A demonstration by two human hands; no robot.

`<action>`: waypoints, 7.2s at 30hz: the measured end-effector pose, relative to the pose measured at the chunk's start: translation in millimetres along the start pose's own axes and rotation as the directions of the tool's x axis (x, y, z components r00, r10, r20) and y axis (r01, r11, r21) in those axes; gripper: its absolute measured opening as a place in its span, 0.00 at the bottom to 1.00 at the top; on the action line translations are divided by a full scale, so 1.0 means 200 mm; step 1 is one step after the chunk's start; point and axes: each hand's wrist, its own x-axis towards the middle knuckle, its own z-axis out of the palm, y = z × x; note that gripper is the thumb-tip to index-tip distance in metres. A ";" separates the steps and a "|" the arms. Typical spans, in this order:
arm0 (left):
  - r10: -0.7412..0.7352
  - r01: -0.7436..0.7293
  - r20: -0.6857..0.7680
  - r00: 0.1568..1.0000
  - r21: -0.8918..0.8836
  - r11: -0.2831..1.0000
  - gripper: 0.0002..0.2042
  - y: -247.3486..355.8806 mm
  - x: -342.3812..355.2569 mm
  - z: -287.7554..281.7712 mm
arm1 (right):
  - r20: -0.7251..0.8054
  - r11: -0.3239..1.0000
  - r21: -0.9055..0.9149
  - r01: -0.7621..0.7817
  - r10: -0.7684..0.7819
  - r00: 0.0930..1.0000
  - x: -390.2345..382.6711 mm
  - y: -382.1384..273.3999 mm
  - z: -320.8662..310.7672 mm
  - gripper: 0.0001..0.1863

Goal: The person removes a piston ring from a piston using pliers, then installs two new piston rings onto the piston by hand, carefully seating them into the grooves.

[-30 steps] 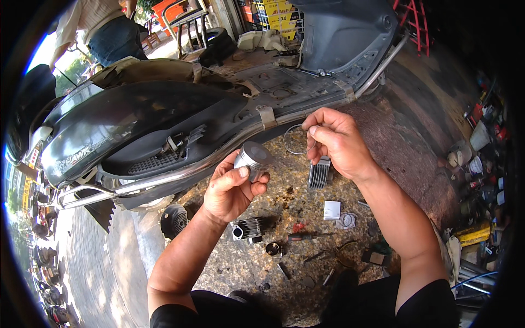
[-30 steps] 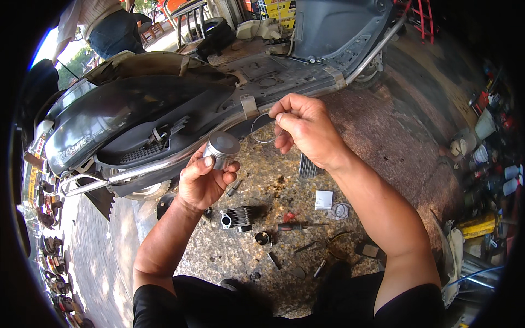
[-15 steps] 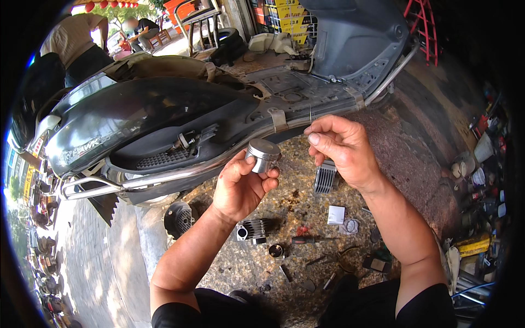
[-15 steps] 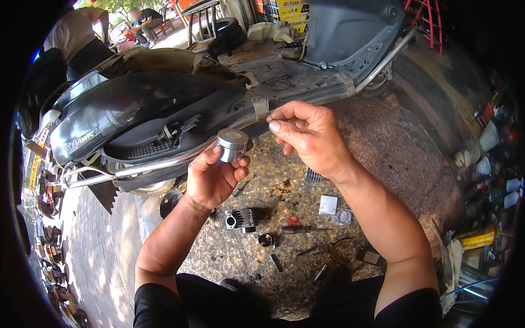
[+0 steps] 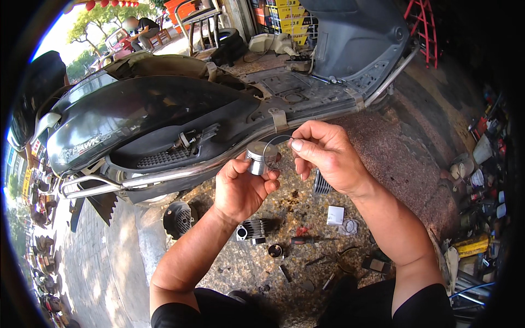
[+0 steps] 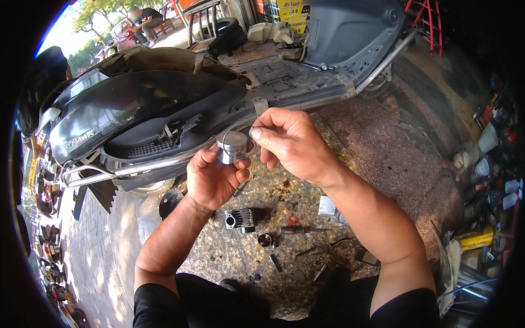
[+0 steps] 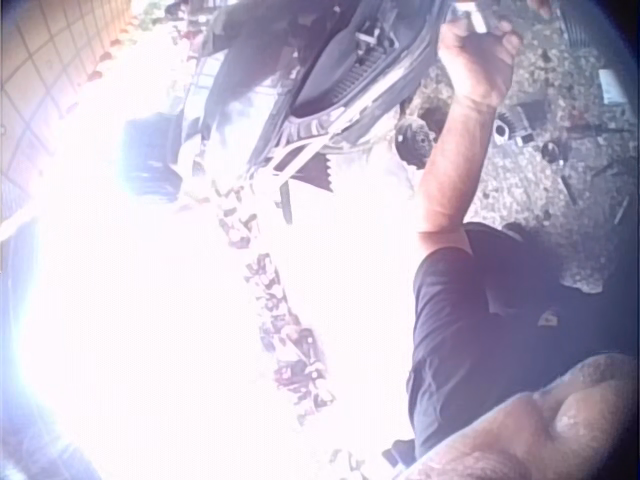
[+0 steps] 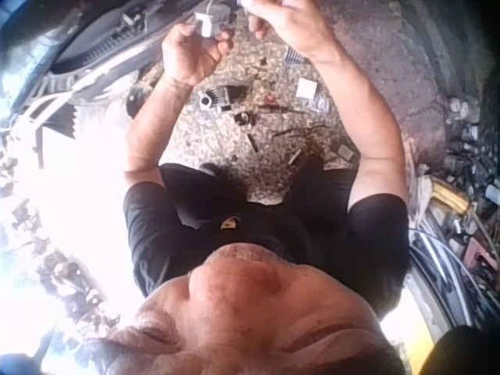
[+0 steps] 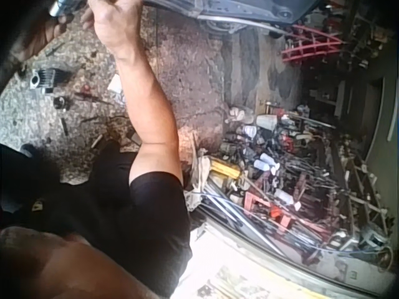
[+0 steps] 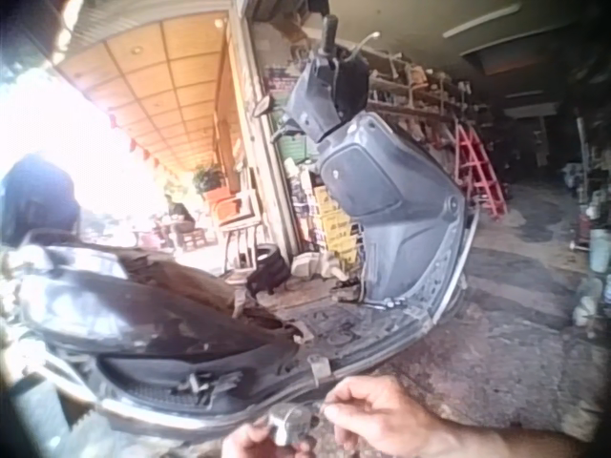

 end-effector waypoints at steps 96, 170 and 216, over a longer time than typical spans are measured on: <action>0.341 -0.296 -0.017 0.940 0.459 0.838 0.22 -0.04 -0.03 0.02 | 0.118 0.697 -0.587 0.412 -0.429 0.895 0.00 0.12 0.10 0.19; 0.232 -0.115 -0.329 0.916 0.338 0.934 0.13 -0.09 0.02 0.05 | 0.005 0.785 -0.514 0.347 -0.401 0.916 -0.05 0.22 0.10 0.12; 0.302 -0.158 -0.301 0.905 0.420 0.894 0.11 -0.14 0.04 0.00 | 0.005 0.732 -0.606 0.312 -0.389 0.921 -0.02 0.24 0.10 0.07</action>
